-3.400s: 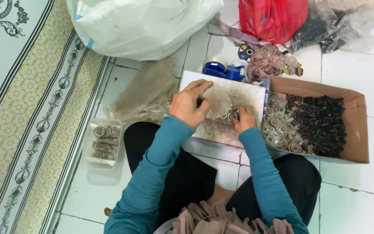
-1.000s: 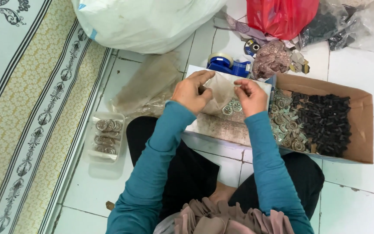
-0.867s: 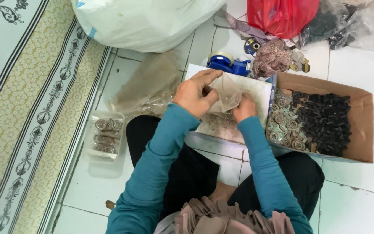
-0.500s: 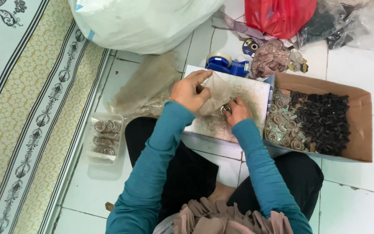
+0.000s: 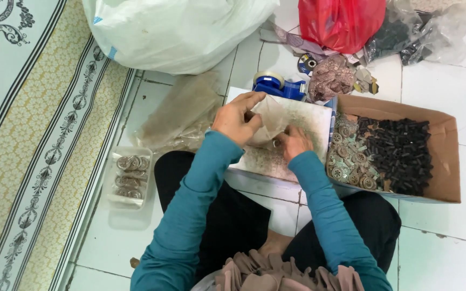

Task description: Sorting small metal rings and placing them into small plastic bags for packaging

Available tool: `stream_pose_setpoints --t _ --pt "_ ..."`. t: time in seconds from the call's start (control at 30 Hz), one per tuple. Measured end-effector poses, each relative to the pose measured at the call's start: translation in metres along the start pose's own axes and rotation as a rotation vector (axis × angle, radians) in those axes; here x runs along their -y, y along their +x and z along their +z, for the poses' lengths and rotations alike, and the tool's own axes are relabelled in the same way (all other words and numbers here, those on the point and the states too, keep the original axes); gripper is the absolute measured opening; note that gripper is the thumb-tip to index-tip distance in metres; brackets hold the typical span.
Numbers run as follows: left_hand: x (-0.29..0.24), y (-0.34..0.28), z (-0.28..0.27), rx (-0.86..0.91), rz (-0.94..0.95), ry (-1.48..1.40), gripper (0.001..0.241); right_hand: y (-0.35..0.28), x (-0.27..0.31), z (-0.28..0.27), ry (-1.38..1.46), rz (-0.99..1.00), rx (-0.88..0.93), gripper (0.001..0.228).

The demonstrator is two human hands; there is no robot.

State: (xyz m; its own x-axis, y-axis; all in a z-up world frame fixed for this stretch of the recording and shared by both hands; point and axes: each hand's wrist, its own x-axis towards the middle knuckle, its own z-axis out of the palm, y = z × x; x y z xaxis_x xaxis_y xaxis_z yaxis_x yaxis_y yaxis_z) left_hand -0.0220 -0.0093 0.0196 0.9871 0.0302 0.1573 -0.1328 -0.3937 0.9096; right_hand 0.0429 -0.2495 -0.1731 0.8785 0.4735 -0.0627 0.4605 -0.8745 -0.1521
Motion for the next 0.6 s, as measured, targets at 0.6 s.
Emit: stream_pose_setpoints --t 0.6 --pt "0.026 0.023 0.016 0.029 -0.033 0.133 0.05 -0.039 0.071 -0.215 1.021 -0.159 -0.635 0.024"
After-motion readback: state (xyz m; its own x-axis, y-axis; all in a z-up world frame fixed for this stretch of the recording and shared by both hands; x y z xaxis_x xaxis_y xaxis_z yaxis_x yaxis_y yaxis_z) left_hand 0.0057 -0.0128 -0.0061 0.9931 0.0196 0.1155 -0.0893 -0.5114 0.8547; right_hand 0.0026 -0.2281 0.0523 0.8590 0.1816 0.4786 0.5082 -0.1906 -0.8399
